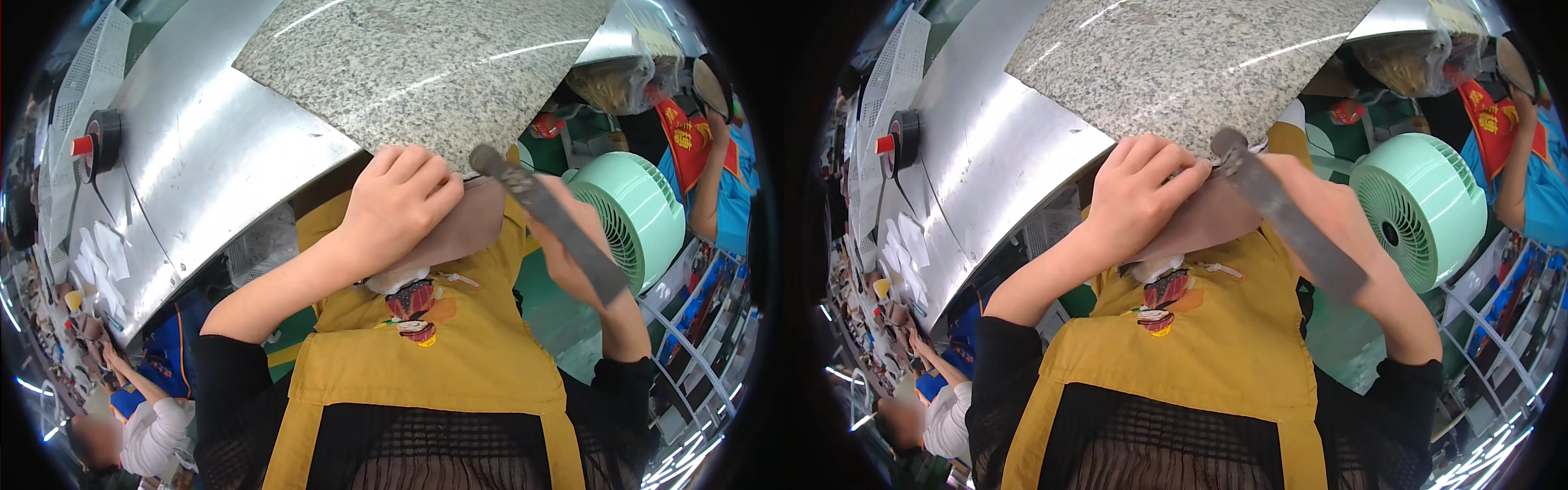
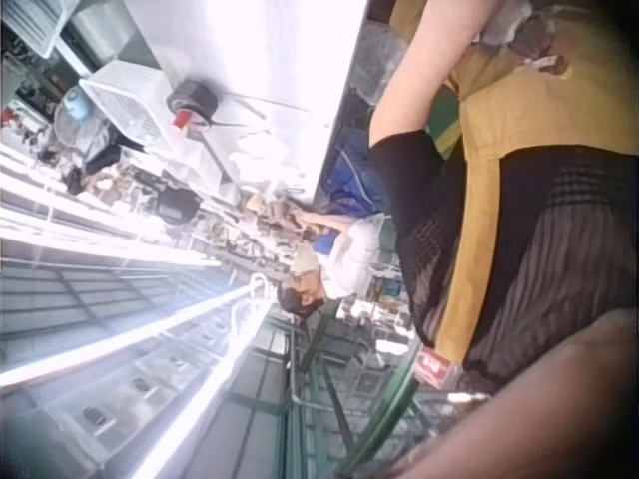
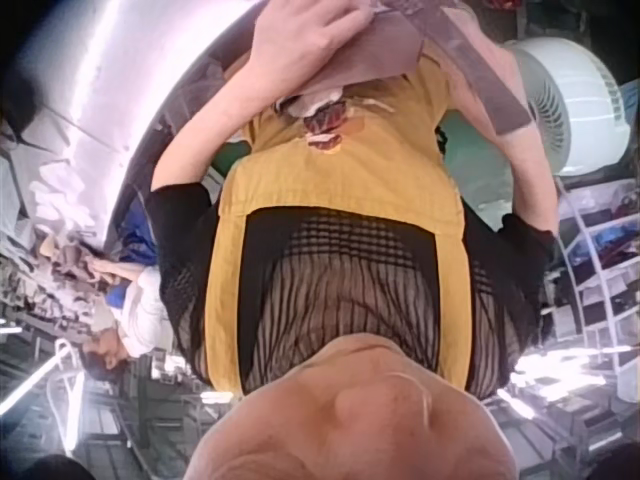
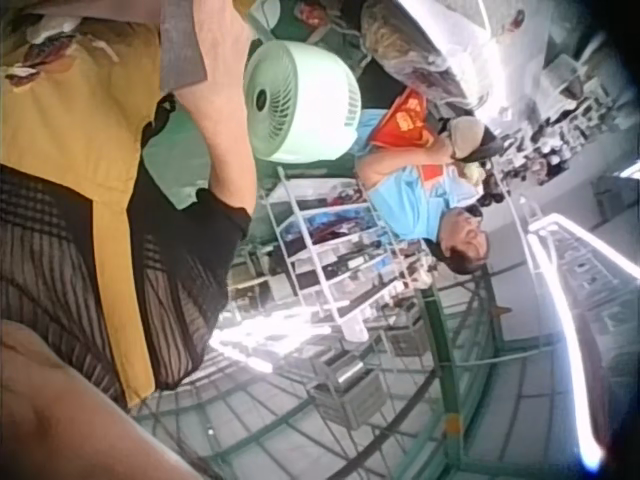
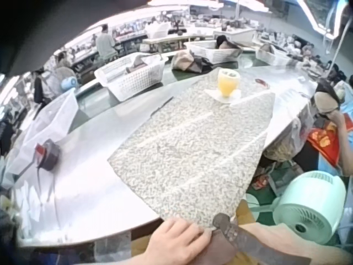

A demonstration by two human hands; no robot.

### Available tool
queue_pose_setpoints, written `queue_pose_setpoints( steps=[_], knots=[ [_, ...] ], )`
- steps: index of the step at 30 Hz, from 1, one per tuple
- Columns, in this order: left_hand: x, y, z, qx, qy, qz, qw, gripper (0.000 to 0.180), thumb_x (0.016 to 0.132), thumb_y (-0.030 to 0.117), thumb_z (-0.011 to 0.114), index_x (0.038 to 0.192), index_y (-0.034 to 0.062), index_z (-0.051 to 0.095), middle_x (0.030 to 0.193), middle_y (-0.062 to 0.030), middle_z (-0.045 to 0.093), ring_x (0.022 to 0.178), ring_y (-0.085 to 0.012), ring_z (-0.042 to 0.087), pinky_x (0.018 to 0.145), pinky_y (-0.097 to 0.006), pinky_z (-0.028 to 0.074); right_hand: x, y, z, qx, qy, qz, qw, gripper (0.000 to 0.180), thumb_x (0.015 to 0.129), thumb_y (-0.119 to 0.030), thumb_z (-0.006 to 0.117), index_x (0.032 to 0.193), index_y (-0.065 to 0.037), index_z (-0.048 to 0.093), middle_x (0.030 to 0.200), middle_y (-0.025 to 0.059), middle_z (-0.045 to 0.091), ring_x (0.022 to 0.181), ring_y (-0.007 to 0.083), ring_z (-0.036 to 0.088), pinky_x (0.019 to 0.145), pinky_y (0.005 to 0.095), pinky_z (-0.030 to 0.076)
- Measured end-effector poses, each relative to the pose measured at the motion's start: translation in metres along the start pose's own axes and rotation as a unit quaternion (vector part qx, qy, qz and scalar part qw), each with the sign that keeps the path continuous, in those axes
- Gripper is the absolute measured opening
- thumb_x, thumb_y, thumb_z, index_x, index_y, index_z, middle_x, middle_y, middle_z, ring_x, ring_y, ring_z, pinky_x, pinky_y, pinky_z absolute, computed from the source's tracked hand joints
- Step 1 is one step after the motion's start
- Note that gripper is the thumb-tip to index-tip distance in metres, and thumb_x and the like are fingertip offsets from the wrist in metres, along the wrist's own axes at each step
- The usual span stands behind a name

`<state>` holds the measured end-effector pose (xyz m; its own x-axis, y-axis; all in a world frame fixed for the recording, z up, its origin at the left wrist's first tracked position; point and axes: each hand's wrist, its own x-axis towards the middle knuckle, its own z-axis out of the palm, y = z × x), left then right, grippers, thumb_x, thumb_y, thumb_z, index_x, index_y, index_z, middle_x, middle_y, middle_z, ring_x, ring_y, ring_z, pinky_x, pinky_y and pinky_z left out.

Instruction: The person uses a hammer to tap the edges of a slipper sole onto a granite block, then flips the slipper to work on the other side. They apply glue from a bottle to the sole and press a white insole into place, smoothing it with their hands.

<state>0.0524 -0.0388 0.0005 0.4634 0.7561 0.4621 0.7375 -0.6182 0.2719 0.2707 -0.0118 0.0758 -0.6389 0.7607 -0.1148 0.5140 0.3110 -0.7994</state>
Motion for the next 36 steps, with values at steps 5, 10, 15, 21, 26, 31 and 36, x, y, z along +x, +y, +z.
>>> queue_pose_setpoints(
  steps=[5, 10, 15, 21, 26, 31, 36],
  knots=[
    [-0.001, -0.004, 0.001, -0.001, -0.010, 0.046, 0.999, 0.026, 0.066, 0.008, 0.061, 0.092, 0.0083, 0.060, 0.083, -0.0025, 0.053, 0.082, -0.0179, 0.053, 0.072, -0.032, 0.045, 0.007, 0.003, -0.009, 0.015, -0.055, 0.022, 0.998, 0.034, 0.083, -0.001, 0.053, 0.116, -0.002, 0.048, 0.099, 0.0169, 0.058, 0.085, 0.0374, 0.059, 0.068, 0.0350, 0.049],
    [-0.002, -0.005, 0.000, -0.007, -0.021, 0.029, 0.999, 0.025, 0.066, 0.009, 0.063, 0.091, 0.0097, 0.061, 0.083, -0.0003, 0.054, 0.083, -0.0179, 0.052, 0.078, -0.033, 0.042, 0.007, -0.003, -0.005, -0.037, -0.077, 0.012, 0.996, 0.039, 0.080, -0.006, 0.058, 0.116, -0.001, 0.045, 0.098, 0.0171, 0.057, 0.082, 0.0368, 0.060, 0.067, 0.0387, 0.048],
    [-0.003, -0.012, -0.004, -0.114, -0.042, -0.064, 0.991, 0.023, 0.067, 0.009, 0.065, 0.090, 0.0123, 0.062, 0.083, 0.0031, 0.054, 0.083, -0.0176, 0.051, 0.083, -0.034, 0.039, 0.009, 0.004, -0.003, -0.038, -0.099, 0.010, 0.994, 0.044, 0.077, -0.009, 0.059, 0.118, -0.001, 0.043, 0.096, 0.0165, 0.057, 0.082, 0.0368, 0.059, 0.065, 0.0412, 0.047],
    [-0.007, -0.007, -0.001, 0.012, 0.004, 0.035, 0.999, 0.025, 0.066, 0.011, 0.060, 0.091, 0.0086, 0.059, 0.083, -0.0009, 0.052, 0.081, -0.0181, 0.050, 0.080, -0.038, 0.042, 0.011, -0.007, -0.005, -0.061, -0.057, -0.014, 0.996, 0.042, 0.080, -0.009, 0.057, 0.118, -0.002, 0.043, 0.095, 0.0171, 0.058, 0.082, 0.0363, 0.060, 0.065, 0.0402, 0.048],
    [-0.009, -0.009, -0.004, -0.086, -0.037, -0.052, 0.994, 0.024, 0.066, 0.010, 0.061, 0.090, 0.0098, 0.060, 0.083, -0.0006, 0.052, 0.081, -0.0183, 0.051, 0.082, -0.038, 0.042, 0.012, -0.004, 0.001, -0.082, -0.134, 0.019, 0.987, 0.042, 0.079, -0.009, 0.056, 0.119, -0.002, 0.043, 0.094, 0.0179, 0.059, 0.084, 0.0362, 0.060, 0.066, 0.0394, 0.048],
    [-0.013, -0.010, -0.008, -0.043, -0.017, -0.012, 0.999, 0.023, 0.065, 0.010, 0.061, 0.089, 0.0100, 0.060, 0.084, -0.0008, 0.053, 0.082, -0.0189, 0.051, 0.083, -0.038, 0.042, 0.013, -0.005, -0.003, -0.042, -0.121, 0.027, 0.991, 0.043, 0.077, -0.008, 0.056, 0.119, -0.002, 0.043, 0.097, 0.0172, 0.058, 0.085, 0.0360, 0.060, 0.067, 0.0397, 0.048],
    [-0.014, -0.008, -0.005, 0.007, 0.000, 0.024, 1.000, 0.025, 0.065, 0.010, 0.060, 0.090, 0.0092, 0.059, 0.084, -0.0009, 0.052, 0.082, -0.0195, 0.051, 0.083, -0.039, 0.042, 0.012, -0.016, 0.004, -0.041, -0.018, -0.044, 0.998, 0.027, 0.087, -0.004, 0.051, 0.113, 0.002, 0.049, 0.081, 0.0162, 0.059, 0.071, 0.0330, 0.058, 0.067, 0.0315, 0.046]
  ],
)
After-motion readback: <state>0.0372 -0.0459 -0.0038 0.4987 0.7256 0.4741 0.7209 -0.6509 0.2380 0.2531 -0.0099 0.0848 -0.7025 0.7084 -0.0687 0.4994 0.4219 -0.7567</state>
